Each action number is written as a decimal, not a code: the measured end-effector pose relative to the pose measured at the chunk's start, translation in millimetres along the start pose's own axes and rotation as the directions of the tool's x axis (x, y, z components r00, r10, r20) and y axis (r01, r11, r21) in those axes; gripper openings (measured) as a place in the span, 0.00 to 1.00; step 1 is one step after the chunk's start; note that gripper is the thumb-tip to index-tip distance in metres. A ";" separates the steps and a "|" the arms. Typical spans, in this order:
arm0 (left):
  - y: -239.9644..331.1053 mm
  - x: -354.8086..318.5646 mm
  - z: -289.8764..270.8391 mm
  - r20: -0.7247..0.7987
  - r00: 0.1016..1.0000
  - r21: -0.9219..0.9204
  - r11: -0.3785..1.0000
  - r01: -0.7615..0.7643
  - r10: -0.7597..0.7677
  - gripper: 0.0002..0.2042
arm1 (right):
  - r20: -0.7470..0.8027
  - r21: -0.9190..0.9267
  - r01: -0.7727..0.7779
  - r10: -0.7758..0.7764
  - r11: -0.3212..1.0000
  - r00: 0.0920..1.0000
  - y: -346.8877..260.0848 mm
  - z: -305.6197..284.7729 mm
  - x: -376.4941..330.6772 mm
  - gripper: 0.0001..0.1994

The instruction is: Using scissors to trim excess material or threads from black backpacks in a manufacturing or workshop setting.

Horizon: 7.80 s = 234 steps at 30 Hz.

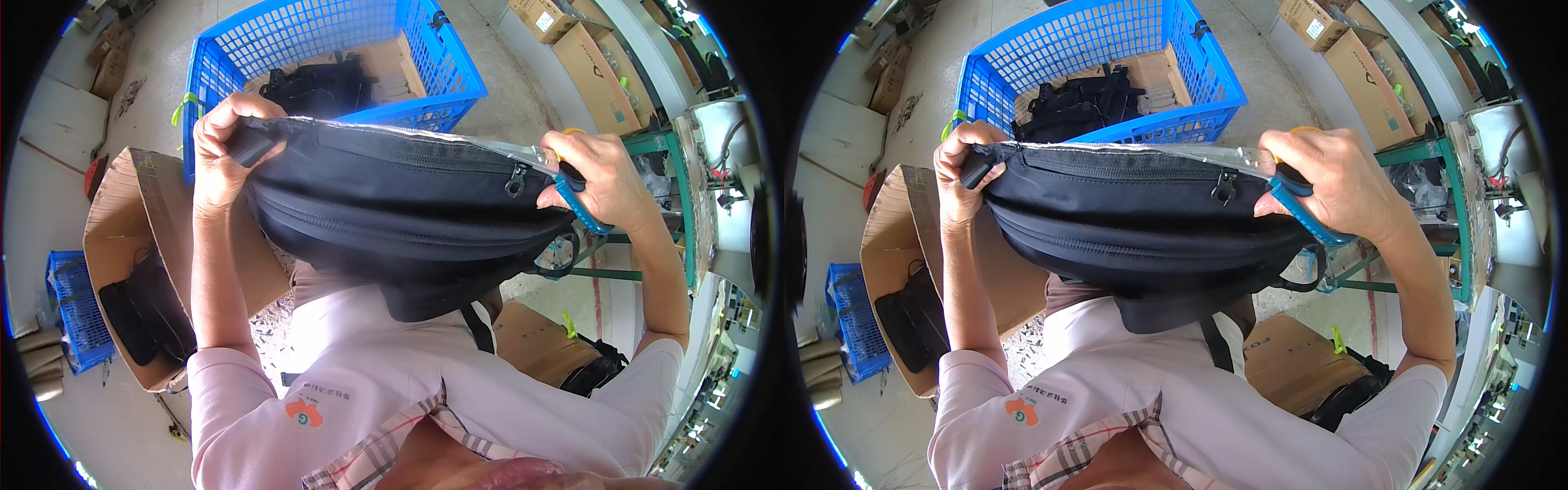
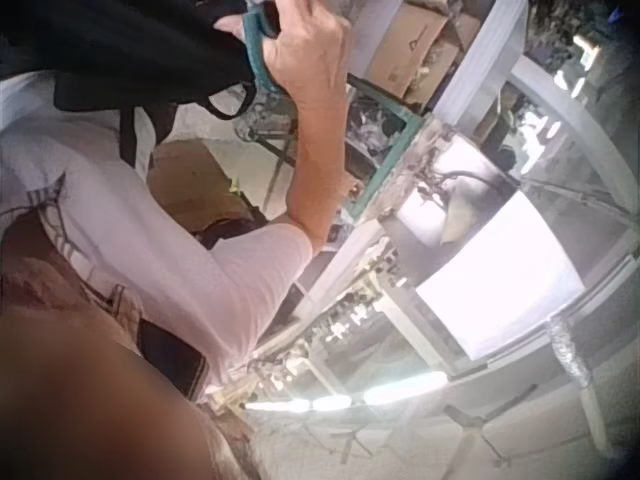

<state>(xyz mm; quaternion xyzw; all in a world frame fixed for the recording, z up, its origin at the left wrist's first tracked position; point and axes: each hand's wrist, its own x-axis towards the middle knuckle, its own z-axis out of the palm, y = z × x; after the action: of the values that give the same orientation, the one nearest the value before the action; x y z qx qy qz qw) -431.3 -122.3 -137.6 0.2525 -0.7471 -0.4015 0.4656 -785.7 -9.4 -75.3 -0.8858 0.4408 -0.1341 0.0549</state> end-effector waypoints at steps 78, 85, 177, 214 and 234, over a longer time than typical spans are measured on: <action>-16.1 -74.0 -23.0 0.313 0.829 0.008 0.875 0.485 -0.463 0.37 | 0.103 0.478 -0.450 0.461 0.754 0.882 1.3 40.9 43.1 0.27; -28.9 -124.8 -8.6 0.211 0.830 -0.630 0.577 0.520 -0.517 0.44 | 0.175 0.428 -0.377 0.334 0.821 0.926 13.4 48.5 56.3 0.28; -558.1 -3.2 51.4 0.763 0.207 0.402 0.199 -0.894 -0.613 0.14 | 0.008 0.235 -0.925 0.951 0.300 0.310 60.6 241.9 -32.5 0.25; 36.1 32.9 -37.5 -0.361 0.871 0.730 0.682 0.042 0.332 0.08 | -0.678 0.356 -0.500 0.587 0.789 0.443 86.5 160.6 13.4 0.14; 8.2 16.1 -99.9 -0.198 0.940 -0.052 0.960 0.274 -0.279 0.08 | -0.282 0.814 -0.113 0.559 0.569 0.780 -31.6 146.2 56.0 0.20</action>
<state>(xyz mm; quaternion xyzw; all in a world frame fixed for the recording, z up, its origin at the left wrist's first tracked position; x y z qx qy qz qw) -348.7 -166.3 -98.4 0.3891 -0.6481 -0.4438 0.4813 -687.5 -38.0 -197.9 -0.6022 0.5070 -0.5226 0.3274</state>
